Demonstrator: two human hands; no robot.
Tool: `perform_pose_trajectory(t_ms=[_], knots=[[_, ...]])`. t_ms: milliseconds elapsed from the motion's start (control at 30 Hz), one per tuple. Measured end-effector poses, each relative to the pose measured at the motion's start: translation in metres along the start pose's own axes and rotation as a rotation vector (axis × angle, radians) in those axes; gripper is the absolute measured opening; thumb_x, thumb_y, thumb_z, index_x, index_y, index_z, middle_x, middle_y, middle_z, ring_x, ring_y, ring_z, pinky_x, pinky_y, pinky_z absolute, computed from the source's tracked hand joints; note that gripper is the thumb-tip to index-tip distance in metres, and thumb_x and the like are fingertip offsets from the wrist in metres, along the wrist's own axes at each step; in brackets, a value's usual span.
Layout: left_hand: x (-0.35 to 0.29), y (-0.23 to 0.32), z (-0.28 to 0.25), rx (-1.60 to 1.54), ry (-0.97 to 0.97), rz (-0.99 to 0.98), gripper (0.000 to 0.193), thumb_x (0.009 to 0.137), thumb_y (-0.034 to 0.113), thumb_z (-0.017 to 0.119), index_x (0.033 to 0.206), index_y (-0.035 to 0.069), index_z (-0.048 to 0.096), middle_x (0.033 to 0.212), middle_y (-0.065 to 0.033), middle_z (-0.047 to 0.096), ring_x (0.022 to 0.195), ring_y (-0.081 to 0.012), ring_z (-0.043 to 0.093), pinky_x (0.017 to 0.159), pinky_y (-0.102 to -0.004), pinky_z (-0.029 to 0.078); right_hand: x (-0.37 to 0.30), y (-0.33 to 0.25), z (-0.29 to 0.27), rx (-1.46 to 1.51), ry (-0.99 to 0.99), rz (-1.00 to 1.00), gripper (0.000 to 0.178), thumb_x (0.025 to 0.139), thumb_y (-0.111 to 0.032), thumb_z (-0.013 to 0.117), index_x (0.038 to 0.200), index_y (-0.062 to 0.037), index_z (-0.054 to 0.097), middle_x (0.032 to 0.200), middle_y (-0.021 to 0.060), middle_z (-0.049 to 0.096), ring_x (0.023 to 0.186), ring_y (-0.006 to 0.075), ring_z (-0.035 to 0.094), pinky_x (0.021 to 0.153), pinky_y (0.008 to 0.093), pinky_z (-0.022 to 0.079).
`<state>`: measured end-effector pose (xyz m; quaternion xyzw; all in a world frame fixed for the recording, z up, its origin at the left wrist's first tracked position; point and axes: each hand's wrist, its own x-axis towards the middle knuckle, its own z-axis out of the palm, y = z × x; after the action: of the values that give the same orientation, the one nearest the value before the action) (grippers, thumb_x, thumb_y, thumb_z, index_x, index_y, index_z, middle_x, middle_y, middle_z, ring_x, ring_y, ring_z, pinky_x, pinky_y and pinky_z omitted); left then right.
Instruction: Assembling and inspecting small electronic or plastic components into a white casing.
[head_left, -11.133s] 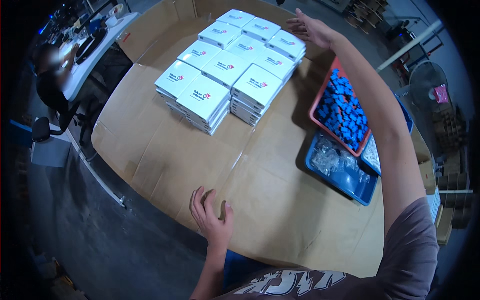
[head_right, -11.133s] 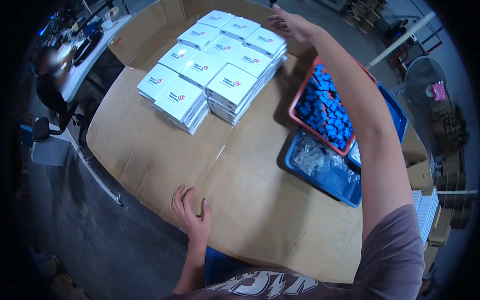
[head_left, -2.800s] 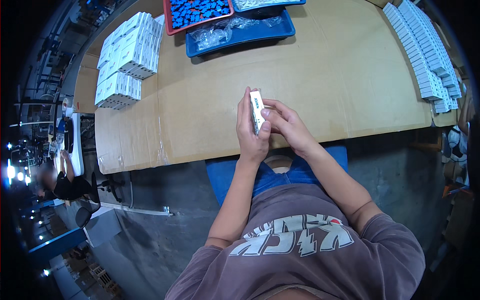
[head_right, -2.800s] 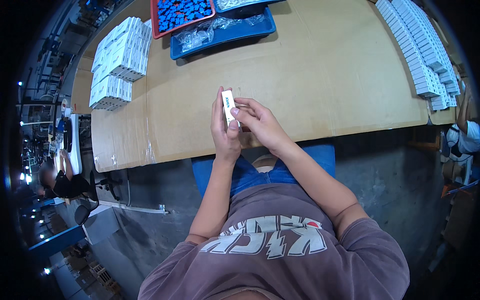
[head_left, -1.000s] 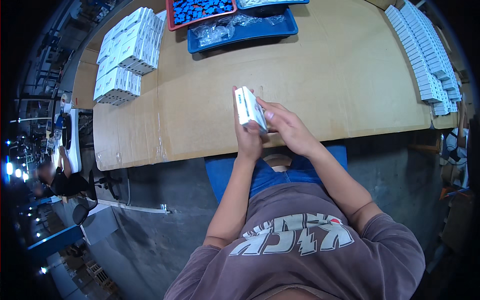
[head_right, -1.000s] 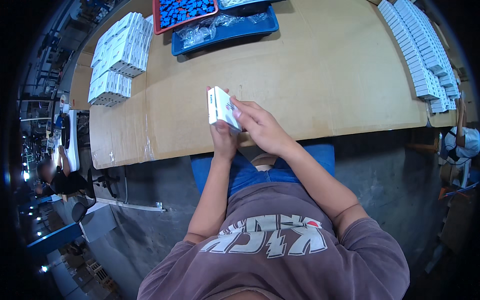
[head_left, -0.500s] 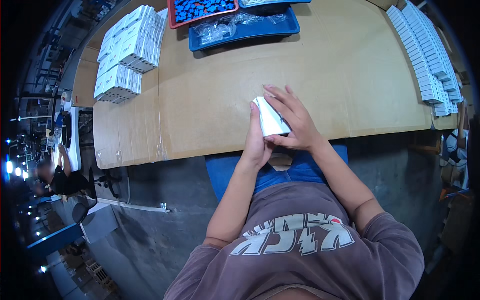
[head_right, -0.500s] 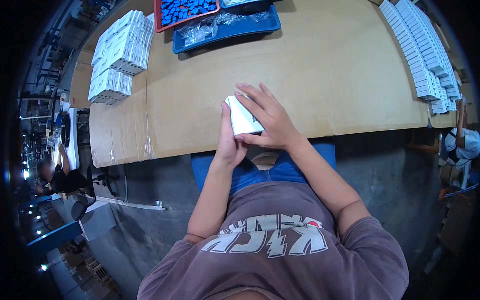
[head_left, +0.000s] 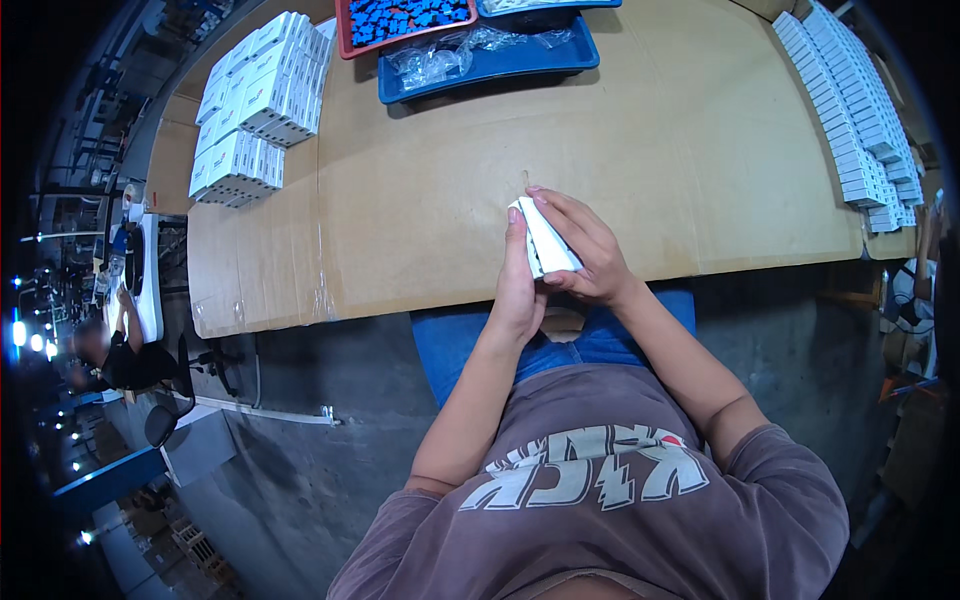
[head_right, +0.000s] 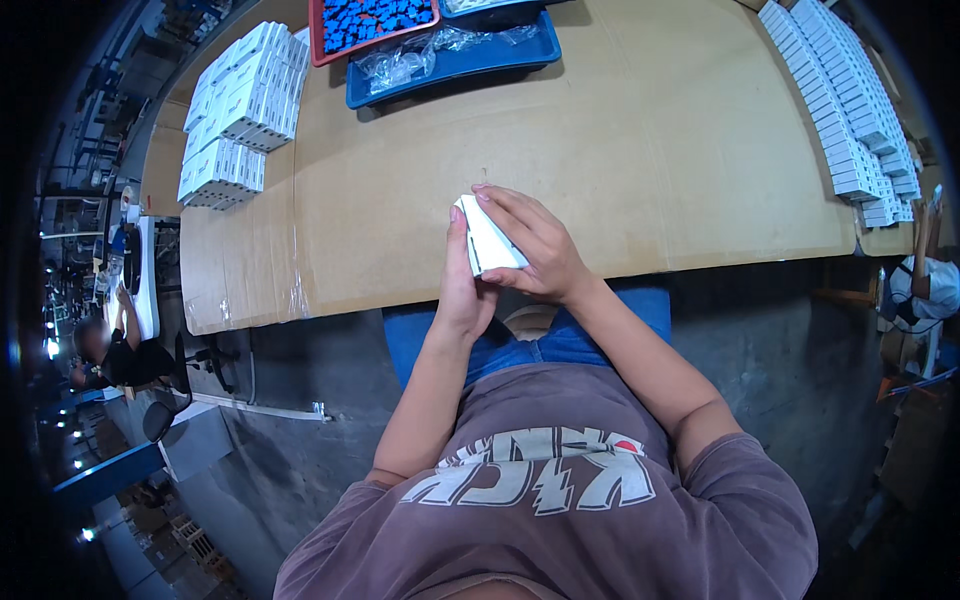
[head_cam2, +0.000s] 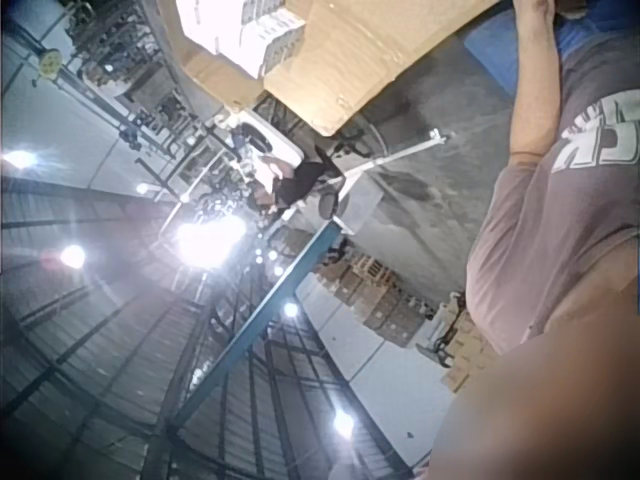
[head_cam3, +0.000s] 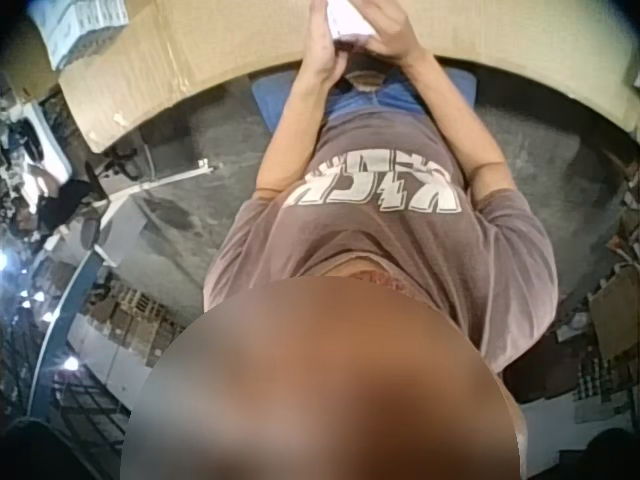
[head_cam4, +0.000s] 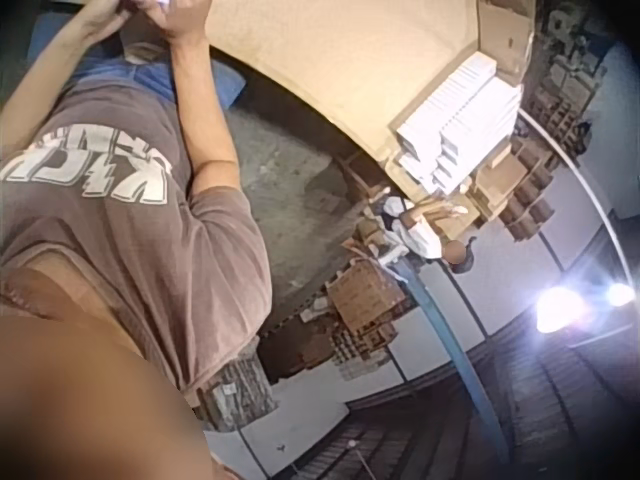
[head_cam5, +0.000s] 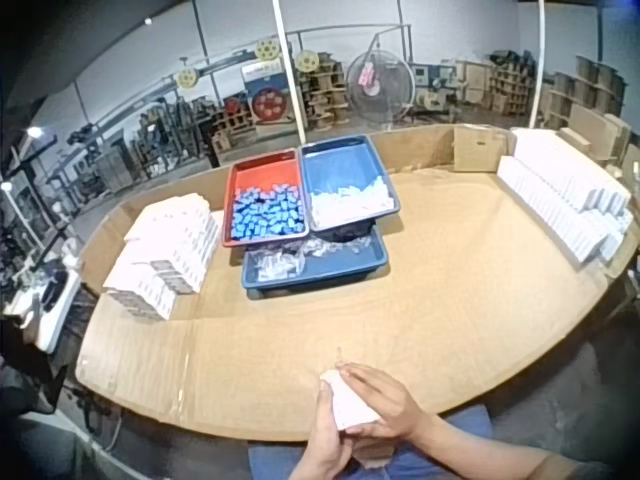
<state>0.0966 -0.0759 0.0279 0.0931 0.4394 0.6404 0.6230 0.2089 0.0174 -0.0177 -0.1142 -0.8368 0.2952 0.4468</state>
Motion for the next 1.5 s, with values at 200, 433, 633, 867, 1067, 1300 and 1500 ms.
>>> perform_pose_trajectory(t_ms=[200,433,633,867,1067,1300,1500], knots=[[0.011,-0.013,-0.009,0.277,-0.134,0.238,0.084,0.106,0.07,0.03,0.162,0.007,0.029,0.15,-0.0115,0.05,0.141,-0.0232,0.049,0.115,-0.0368,0.042,0.001,-0.014,0.005,0.29,0.163,0.312,0.089,0.103,-0.069,0.041,0.144,0.009,0.054,0.144,0.0257,0.058,0.129,0.0359,0.062,0.107,0.0418,0.049],[0.014,-0.013,-0.007,0.501,-0.092,0.51,0.087,0.101,0.012,0.065,0.167,0.003,0.008,0.156,-0.0181,0.04,0.143,-0.0261,0.043,0.118,-0.04,0.037,0.005,-0.023,0.007,0.676,0.171,0.561,0.08,0.111,-0.058,0.031,0.153,0.0098,0.042,0.168,0.0194,0.031,0.154,0.0321,0.032,0.124,0.0404,0.029],[0.019,-0.002,-0.02,0.365,0.046,0.391,0.059,0.112,0.046,0.041,0.151,0.003,0.039,0.131,-0.0092,0.056,0.116,-0.0162,0.058,0.098,-0.032,0.049,0.004,-0.028,-0.003,0.438,-0.063,0.415,0.062,0.093,-0.012,0.06,0.152,-0.0006,0.05,0.164,0.0202,0.039,0.151,0.0343,0.04,0.122,0.0429,0.034],[0.023,-0.017,-0.026,0.382,0.096,0.389,0.057,0.112,0.051,0.038,0.141,0.003,0.047,0.118,-0.006,0.058,0.104,-0.013,0.057,0.09,-0.03,0.049,-0.004,-0.016,0.005,0.064,-0.057,0.196,0.054,0.091,-0.005,0.066,0.143,0.0041,0.056,0.144,0.0233,0.06,0.133,0.0385,0.06,0.109,0.0428,0.051],[0.02,-0.018,-0.017,0.41,0.156,0.355,0.051,0.115,0.037,0.036,0.145,-0.002,0.046,0.126,-0.0132,0.058,0.116,-0.0193,0.055,0.104,-0.0339,0.044,-0.006,-0.015,0.011,-0.046,-0.001,0.13,0.045,0.095,-0.005,0.062,0.139,0.0066,0.059,0.134,0.025,0.066,0.119,0.0397,0.068,0.099,0.0433,0.057],[0.016,-0.018,-0.004,0.361,0.217,0.325,0.046,0.115,0.039,0.037,0.131,-0.002,0.052,0.102,-0.0059,0.058,0.093,-0.0127,0.054,0.081,-0.0305,0.048,-0.011,-0.019,0.019,-0.104,0.065,0.197,0.038,0.098,-0.004,0.056,0.133,0.0077,0.063,0.121,0.0248,0.072,0.099,0.0369,0.076,0.082,0.0401,0.062],[0.016,-0.024,-0.009,0.318,0.215,0.376,0.044,0.114,0.04,0.037,0.124,0.0,0.053,0.094,-0.0026,0.055,0.083,-0.0093,0.051,0.07,-0.0275,0.045,-0.011,-0.024,0.022,-0.133,0.066,0.162,0.037,0.098,-0.005,0.054,0.131,0.0092,0.063,0.12,0.0246,0.072,0.096,0.0357,0.076,0.08,0.0398,0.063]])
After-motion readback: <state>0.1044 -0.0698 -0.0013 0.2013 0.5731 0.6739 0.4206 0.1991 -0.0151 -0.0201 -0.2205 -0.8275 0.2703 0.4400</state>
